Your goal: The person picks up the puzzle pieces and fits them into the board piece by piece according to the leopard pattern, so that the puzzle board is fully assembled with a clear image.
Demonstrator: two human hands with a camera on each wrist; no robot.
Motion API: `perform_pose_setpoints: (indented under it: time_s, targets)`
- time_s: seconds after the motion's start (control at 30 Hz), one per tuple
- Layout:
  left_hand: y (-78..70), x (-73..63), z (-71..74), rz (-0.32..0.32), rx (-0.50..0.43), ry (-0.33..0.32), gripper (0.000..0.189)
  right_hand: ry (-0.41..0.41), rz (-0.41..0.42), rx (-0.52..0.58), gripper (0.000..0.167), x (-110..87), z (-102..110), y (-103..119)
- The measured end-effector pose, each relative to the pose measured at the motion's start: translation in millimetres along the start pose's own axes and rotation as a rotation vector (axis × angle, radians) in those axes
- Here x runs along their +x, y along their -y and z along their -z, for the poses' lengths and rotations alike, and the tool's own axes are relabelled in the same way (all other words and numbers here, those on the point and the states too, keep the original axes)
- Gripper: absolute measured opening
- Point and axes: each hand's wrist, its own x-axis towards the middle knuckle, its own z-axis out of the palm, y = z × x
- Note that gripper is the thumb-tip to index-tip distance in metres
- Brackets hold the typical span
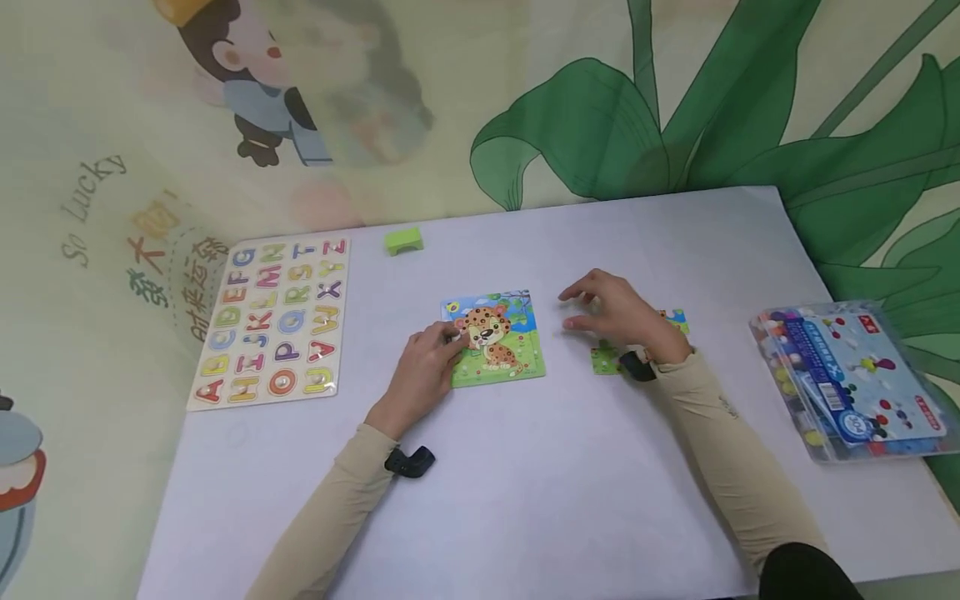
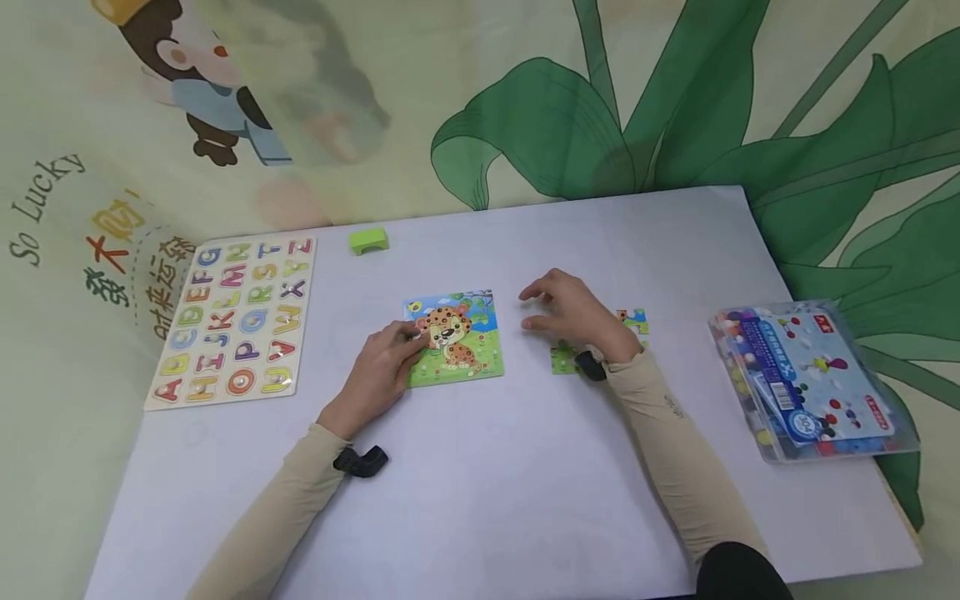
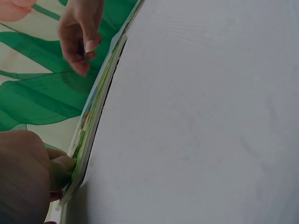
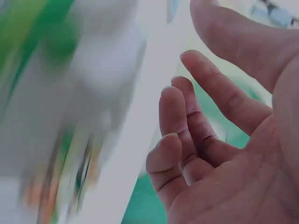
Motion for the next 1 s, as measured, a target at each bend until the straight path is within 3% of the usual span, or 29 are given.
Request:
perform_pose_setpoints:
  time_s: [0.33,0.53,0.77,1.0]
  targets:
    - [-0.5,-1.1,-3.4,0.025,-0.024,0.023,0.032,0.115,0.182,0.013,0.041,35.2,-52.5,58.3]
    - [-0.4,-1.8,-1.6,0.015,-0.021,-0.011,0.03,0.127,0.242,-0.025,0.038,45.7,-73.8,71.3]
    - [0.2,-4.1,-3.0,0.004,-0.051,-0.072,0.027,0.097,0.223,-0.081,0.029,50.2,-81.0,76.3]
    - [1.4,-5.2,-4.7,0.0,-0.049,-0.1,0.031,0.065,0.258,-0.12,0.028,50.6,-79.9,83.9]
